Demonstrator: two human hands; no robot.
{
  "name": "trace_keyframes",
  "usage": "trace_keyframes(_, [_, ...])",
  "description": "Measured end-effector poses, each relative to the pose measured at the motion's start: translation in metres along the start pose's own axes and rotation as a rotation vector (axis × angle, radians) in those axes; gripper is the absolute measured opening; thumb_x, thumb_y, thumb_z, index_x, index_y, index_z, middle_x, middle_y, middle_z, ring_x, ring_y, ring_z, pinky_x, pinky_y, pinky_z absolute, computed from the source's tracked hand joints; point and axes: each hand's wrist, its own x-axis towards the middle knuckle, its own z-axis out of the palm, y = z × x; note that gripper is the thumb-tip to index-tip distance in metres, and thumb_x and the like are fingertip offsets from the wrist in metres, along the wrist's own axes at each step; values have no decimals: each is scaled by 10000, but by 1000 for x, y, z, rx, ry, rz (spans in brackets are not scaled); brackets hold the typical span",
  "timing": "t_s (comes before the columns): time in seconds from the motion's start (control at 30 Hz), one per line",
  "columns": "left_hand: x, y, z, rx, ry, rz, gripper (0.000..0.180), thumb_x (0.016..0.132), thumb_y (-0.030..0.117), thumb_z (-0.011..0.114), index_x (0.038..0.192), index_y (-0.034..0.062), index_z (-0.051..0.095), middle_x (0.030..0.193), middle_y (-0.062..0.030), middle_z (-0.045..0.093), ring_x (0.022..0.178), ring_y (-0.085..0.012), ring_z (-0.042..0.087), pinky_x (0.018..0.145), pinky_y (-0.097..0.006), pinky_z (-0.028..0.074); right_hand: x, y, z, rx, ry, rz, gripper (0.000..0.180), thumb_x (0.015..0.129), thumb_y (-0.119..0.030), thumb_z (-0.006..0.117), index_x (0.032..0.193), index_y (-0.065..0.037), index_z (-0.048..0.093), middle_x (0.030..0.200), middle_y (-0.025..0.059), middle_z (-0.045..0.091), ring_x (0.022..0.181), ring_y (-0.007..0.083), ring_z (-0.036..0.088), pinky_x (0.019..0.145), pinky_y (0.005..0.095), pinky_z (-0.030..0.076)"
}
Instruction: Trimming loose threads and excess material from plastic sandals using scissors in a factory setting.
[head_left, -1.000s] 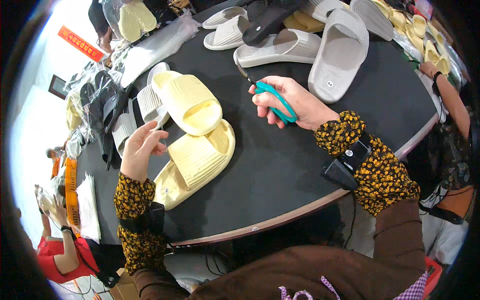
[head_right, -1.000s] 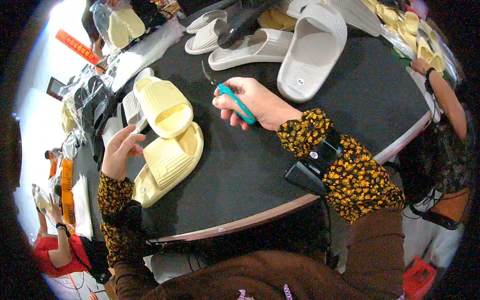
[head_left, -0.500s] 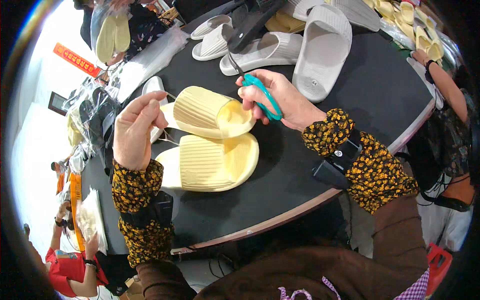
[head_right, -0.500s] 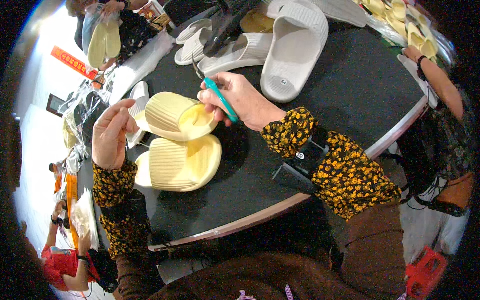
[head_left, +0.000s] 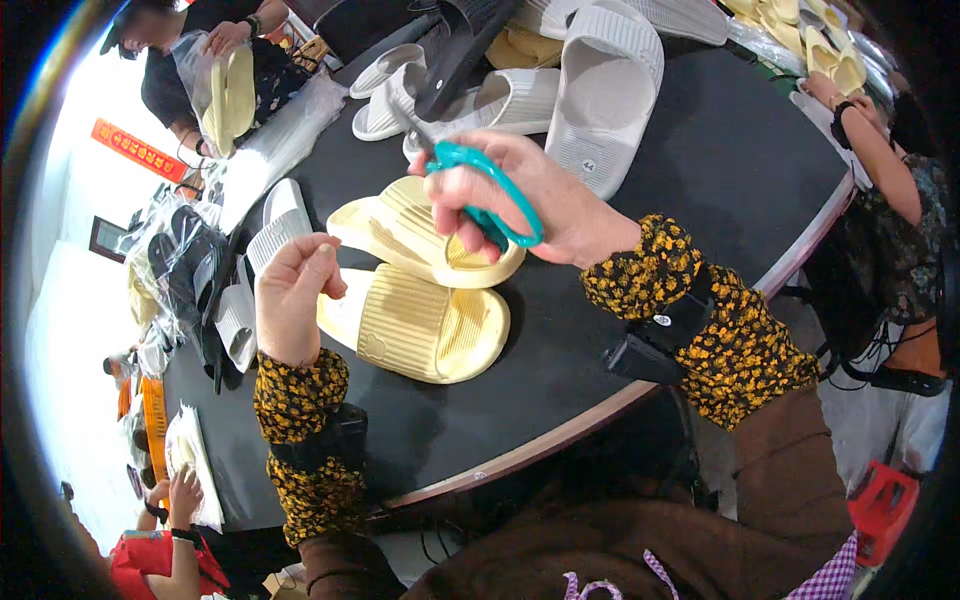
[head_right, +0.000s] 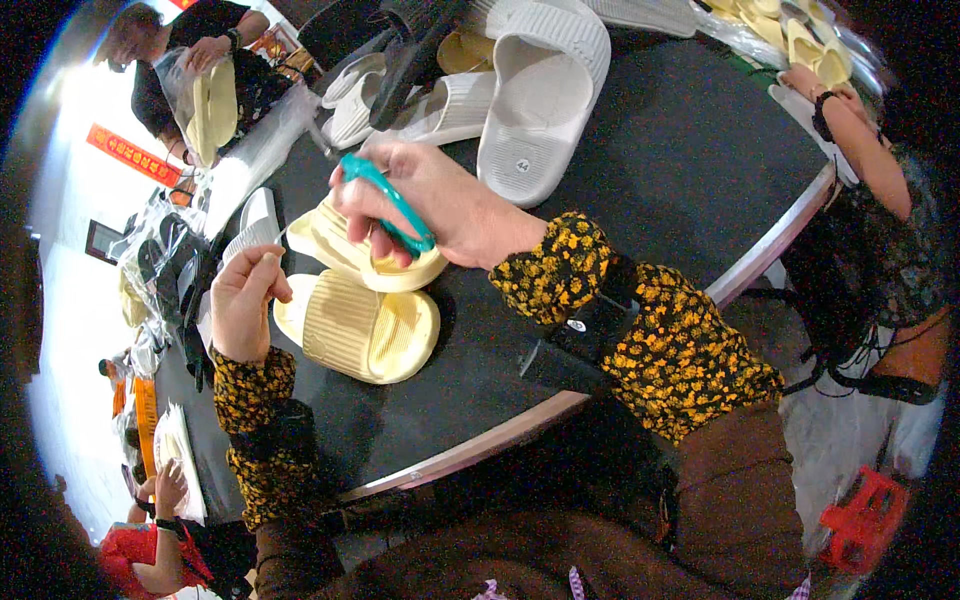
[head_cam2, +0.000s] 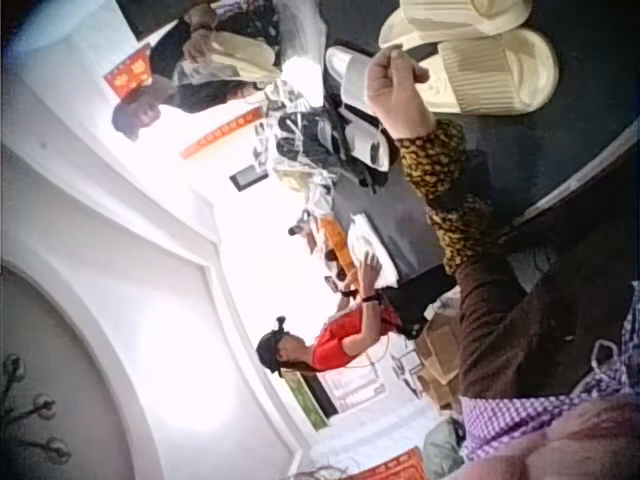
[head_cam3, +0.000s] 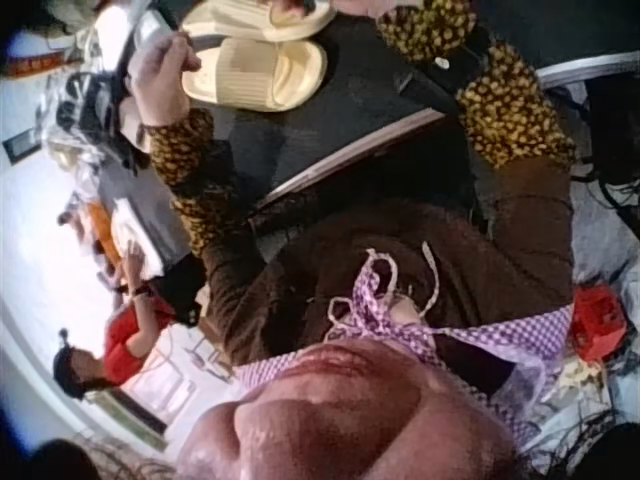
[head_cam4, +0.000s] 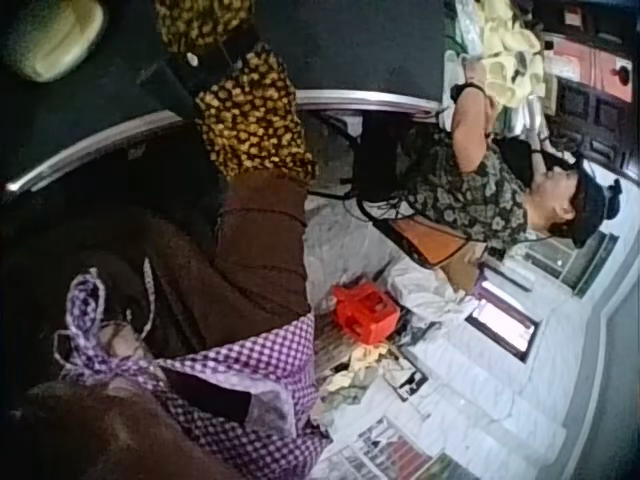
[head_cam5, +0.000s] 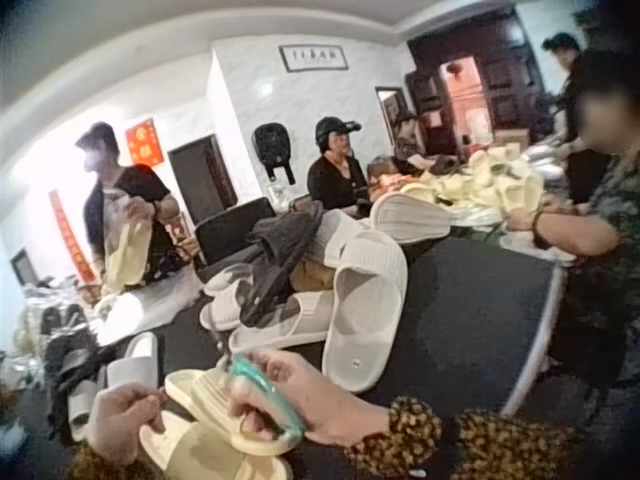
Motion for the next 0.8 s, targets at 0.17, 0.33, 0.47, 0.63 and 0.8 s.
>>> trace_keyframes(0.17, [-2,-1,-2,-43,17,-9,183,907,101,543,980,-64,581,652,-43,553,561,-101,522,548,-209,404,-9,1,16,65,-225,202,293,838,-142,584,1101,-25,530,731,47,594,506,54,512,475,192,440])
trace_keyframes(0.33, [-10,0,-7,-125,70,16,184,887,131,587,930,-47,600,663,-15,555,570,-82,508,560,-214,407,-12,10,26,61,-323,348,356,878,-171,569,1183,-14,475,785,49,594,585,53,526,539,191,454])
trace_keyframes(0.47, [-13,-3,-5,-199,74,-2,184,891,128,580,931,-51,593,669,-24,555,576,-88,510,573,-218,405,-15,14,30,17,-310,376,393,891,-159,550,1218,20,424,860,86,588,684,101,568,593,244,499])
trace_keyframes(0.63, [-17,3,1,-267,71,16,185,894,118,573,941,-60,589,683,-29,560,581,-88,509,581,-217,403,-15,10,34,10,-328,425,402,892,-141,546,1224,38,405,922,108,575,791,138,584,628,275,516])
trace_keyframes(0.8, [-20,6,10,-237,45,35,170,910,101,545,970,-54,583,646,-21,529,562,-93,498,559,-216,419,-14,14,36,85,-268,451,330,848,-177,595,1082,14,462,844,91,575,710,135,597,522,264,517])
